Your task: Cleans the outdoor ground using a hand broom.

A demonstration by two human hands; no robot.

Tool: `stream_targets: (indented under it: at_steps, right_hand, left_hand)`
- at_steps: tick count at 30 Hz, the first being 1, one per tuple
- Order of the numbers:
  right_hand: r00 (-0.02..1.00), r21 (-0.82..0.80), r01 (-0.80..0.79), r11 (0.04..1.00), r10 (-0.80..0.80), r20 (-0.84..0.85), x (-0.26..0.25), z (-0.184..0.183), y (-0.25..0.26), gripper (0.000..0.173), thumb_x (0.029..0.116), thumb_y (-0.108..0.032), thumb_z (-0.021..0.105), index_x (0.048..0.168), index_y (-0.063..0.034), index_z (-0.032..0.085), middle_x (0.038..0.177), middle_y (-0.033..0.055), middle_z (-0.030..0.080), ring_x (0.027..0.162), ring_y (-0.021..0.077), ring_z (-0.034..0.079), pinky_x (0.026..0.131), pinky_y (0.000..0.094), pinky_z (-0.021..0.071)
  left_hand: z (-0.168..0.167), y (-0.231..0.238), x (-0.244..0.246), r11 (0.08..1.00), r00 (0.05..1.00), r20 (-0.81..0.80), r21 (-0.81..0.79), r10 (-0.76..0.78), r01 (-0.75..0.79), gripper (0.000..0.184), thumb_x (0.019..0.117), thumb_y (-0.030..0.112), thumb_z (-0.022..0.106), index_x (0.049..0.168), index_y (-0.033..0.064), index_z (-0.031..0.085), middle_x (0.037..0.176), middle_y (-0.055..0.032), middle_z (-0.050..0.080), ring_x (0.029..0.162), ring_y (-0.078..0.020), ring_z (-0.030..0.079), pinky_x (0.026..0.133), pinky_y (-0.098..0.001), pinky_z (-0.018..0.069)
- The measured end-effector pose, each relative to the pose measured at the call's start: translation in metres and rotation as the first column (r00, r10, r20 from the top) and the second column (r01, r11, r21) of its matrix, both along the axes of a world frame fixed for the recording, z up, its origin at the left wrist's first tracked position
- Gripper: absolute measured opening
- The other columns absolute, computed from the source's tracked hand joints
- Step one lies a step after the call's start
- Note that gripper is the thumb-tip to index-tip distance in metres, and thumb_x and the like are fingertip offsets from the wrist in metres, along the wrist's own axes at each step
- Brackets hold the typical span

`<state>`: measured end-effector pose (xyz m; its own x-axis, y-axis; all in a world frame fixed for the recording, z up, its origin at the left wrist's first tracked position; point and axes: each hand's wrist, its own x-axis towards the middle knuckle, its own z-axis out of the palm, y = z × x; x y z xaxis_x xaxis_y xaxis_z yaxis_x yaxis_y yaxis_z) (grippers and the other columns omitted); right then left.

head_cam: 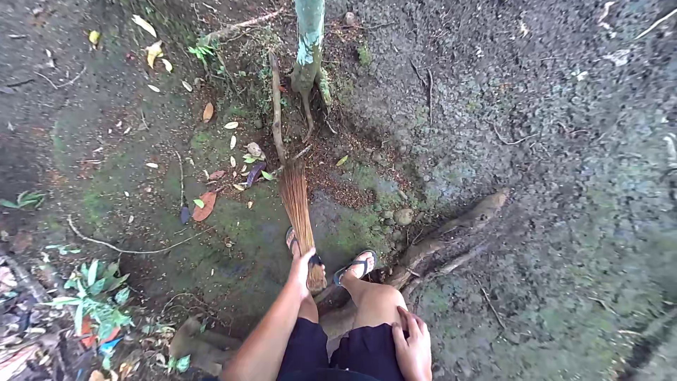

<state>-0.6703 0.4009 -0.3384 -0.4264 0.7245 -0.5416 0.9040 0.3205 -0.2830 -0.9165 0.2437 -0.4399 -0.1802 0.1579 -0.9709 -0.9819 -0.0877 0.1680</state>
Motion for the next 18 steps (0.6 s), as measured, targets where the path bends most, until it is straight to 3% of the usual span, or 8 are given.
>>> stream_targets:
  at_steps: [3,6,8,10,13,15,18]
  right_hand:
    - [1.0,-0.002,0.008,1.0,-0.008,0.001,-0.005,-0.002,-0.002,0.046,0.0889,-0.022,0.055,0.128,-0.0011,0.069,0.132,0.0289,0.06,0.123,0.049,0.055,0.102,0.066,0.0426]
    - [1.0,0.003,-0.006,1.0,0.006,-0.002,-0.012,-0.004,-0.003,0.047,0.0885,-0.022,0.054,0.128,-0.0013,0.069,0.131,0.0283,0.06,0.123,0.0489,0.056,0.102,0.0652,0.0436]
    - [0.999,-0.005,-0.032,0.999,0.032,0.01,-0.018,-0.007,-0.004,0.046,0.0894,-0.022,0.055,0.128,-0.0021,0.069,0.132,0.0274,0.061,0.123,0.0482,0.056,0.102,0.0645,0.0438]
    - [0.999,-0.017,-0.047,0.999,0.048,0.021,-0.026,-0.009,-0.007,0.045,0.0896,-0.021,0.055,0.129,-0.0027,0.069,0.133,0.0269,0.06,0.124,0.0472,0.056,0.102,0.0638,0.0438]
    - [0.996,-0.032,-0.073,0.997,0.075,0.05,-0.039,-0.009,-0.009,0.044,0.0902,-0.021,0.057,0.129,-0.0039,0.069,0.133,0.0268,0.059,0.125,0.046,0.055,0.103,0.063,0.0435]
    - [0.993,-0.035,-0.093,0.995,0.095,0.07,-0.042,-0.01,-0.01,0.044,0.0905,-0.021,0.057,0.129,-0.0048,0.069,0.134,0.0264,0.059,0.125,0.0452,0.055,0.103,0.0622,0.0436]
    - [0.991,-0.034,-0.105,0.994,0.108,0.082,-0.043,-0.013,-0.009,0.044,0.0906,-0.021,0.056,0.129,-0.0052,0.069,0.134,0.0258,0.059,0.126,0.0457,0.054,0.104,0.0622,0.0433]
  left_hand:
    - [0.074,0.0,0.031,0.984,0.99,0.085,0.127,0.113,-0.123,0.058,0.1085,0.025,0.048,0.159,0.0276,0.02,0.094,-0.0144,0.064,0.07,-0.0257,0.067,0.059,-0.0389,0.0594]
    - [0.127,0.003,0.048,0.942,0.962,0.252,0.284,0.105,-0.177,0.054,0.1088,0.022,0.044,0.157,0.0217,0.021,0.1,-0.0145,0.064,0.072,-0.0237,0.068,0.062,-0.0359,0.0599]
    - [0.138,0.007,0.053,0.873,0.928,0.361,0.421,0.086,-0.245,0.036,0.1069,0.021,0.042,0.142,0.0147,0.038,0.099,-0.015,0.066,0.071,-0.023,0.069,0.062,-0.034,0.0599]
    - [0.128,0.016,0.05,0.791,0.889,0.453,0.519,0.066,-0.323,0.029,0.1062,0.026,0.041,0.12,0.0052,0.055,0.095,-0.0166,0.068,0.07,-0.0229,0.069,0.062,-0.0326,0.0598]
    - [0.093,0.019,0.02,0.802,0.854,0.505,0.453,0.13,-0.39,0.037,0.1048,0.033,0.041,0.109,0.0008,0.059,0.091,-0.0152,0.066,0.068,-0.0214,0.067,0.06,-0.0313,0.0588]
    - [0.059,-0.006,-0.013,0.854,0.866,0.406,0.298,0.292,-0.427,0.032,0.1043,0.031,0.042,0.108,0.0025,0.056,0.09,-0.0138,0.065,0.068,-0.0205,0.066,0.059,-0.0311,0.0586]
    - [0.013,-0.069,-0.077,0.847,0.854,0.103,0.117,0.51,-0.519,0.029,0.1057,0.031,0.042,0.112,0.0044,0.053,0.088,-0.0128,0.065,0.069,-0.0211,0.068,0.059,-0.0328,0.0604]
